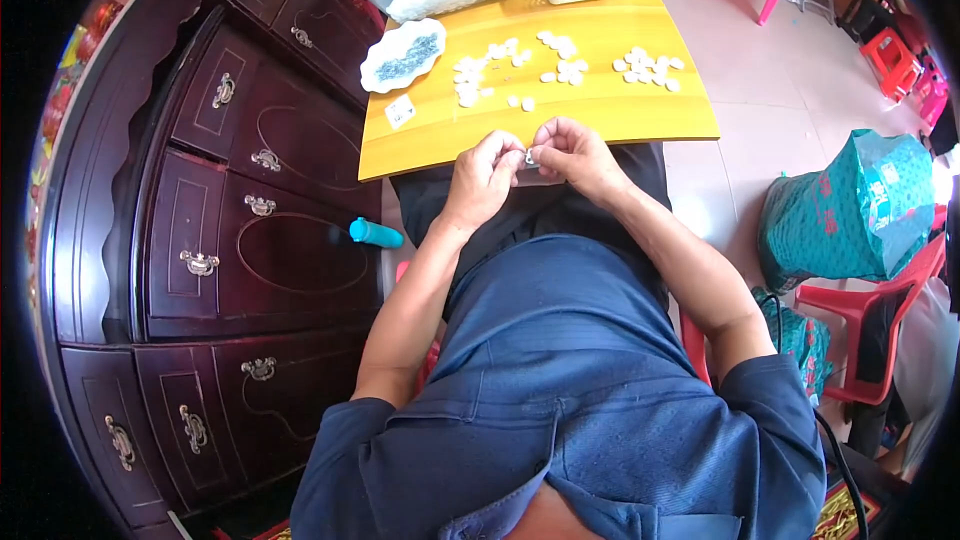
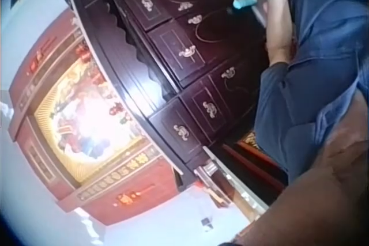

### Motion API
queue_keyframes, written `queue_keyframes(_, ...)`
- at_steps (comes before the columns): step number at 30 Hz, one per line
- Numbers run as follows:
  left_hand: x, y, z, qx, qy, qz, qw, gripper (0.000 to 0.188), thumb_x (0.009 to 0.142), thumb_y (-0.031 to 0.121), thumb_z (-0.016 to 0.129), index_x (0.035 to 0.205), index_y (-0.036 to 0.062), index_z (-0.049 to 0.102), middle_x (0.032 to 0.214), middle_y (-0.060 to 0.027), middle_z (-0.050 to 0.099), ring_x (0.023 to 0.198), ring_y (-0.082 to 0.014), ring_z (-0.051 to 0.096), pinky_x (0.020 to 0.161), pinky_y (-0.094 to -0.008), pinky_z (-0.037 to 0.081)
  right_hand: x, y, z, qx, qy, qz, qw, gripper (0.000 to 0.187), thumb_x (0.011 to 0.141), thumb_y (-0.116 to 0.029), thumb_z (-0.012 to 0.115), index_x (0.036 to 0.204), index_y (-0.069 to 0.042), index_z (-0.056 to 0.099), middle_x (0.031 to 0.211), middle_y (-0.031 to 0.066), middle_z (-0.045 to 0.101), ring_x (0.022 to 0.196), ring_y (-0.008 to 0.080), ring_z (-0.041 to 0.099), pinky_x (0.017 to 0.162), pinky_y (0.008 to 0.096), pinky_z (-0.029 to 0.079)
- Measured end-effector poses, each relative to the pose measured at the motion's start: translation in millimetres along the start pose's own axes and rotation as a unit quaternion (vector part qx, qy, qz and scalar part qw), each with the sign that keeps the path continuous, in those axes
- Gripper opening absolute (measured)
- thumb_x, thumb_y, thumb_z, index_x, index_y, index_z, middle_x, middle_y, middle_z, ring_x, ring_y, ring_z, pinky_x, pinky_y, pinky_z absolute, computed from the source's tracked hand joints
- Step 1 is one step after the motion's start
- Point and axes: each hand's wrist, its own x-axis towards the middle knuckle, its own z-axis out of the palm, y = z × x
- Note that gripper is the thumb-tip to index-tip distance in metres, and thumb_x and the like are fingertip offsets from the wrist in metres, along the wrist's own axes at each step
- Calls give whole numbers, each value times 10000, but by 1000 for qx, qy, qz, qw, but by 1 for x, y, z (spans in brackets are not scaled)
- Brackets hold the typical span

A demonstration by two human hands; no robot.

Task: Assembling small white plastic components by inserting tiny pieces into them at a table.

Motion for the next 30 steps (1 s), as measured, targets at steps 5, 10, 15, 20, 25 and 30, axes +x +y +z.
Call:
queue_keyframes(5,1,3,0,33,16,2,999,60,956,34,609,940,-3,653,739,-37,668,611,-93,620,572,-249,512,1,4,4,15,23,-7,1000,101,926,8,682,987,-35,615,801,-3,645,691,62,596,619,209,513)
queue_keyframes(10,1,0,1,39,23,-20,999,67,946,35,622,952,-9,671,749,-39,693,583,-80,607,545,-234,503,4,13,9,-4,73,-49,996,119,888,42,704,957,-22,631,790,2,661,668,57,607,606,200,514)
queue_keyframes(15,2,-3,3,-15,24,-81,996,58,934,19,630,948,-9,678,757,-42,697,583,-73,605,527,-222,490,5,22,11,-26,97,-73,992,113,888,38,702,939,-24,623,775,-2,657,664,55,604,605,203,514)
queue_keyframes(20,5,-13,-1,-28,-2,-93,995,68,941,38,641,969,-8,682,770,-39,698,580,-71,594,530,-219,489,6,24,11,-30,86,-87,992,116,893,38,695,921,-26,602,775,3,654,662,60,604,605,211,513)
queue_keyframes(25,7,-7,-9,-76,5,-120,990,148,953,73,653,1076,-1,691,817,-39,706,602,-70,595,554,-210,498,8,19,7,0,80,-73,994,138,905,19,697,972,-25,585,807,16,656,674,73,609,627,227,521)
queue_keyframes(30,18,-22,-18,-14,52,-88,995,245,935,94,677,1156,-9,697,880,-74,729,683,-102,648,623,-236,532,7,12,1,30,85,-70,993,148,918,-10,702,1000,-42,584,826,19,667,689,83,613,654,232,514)
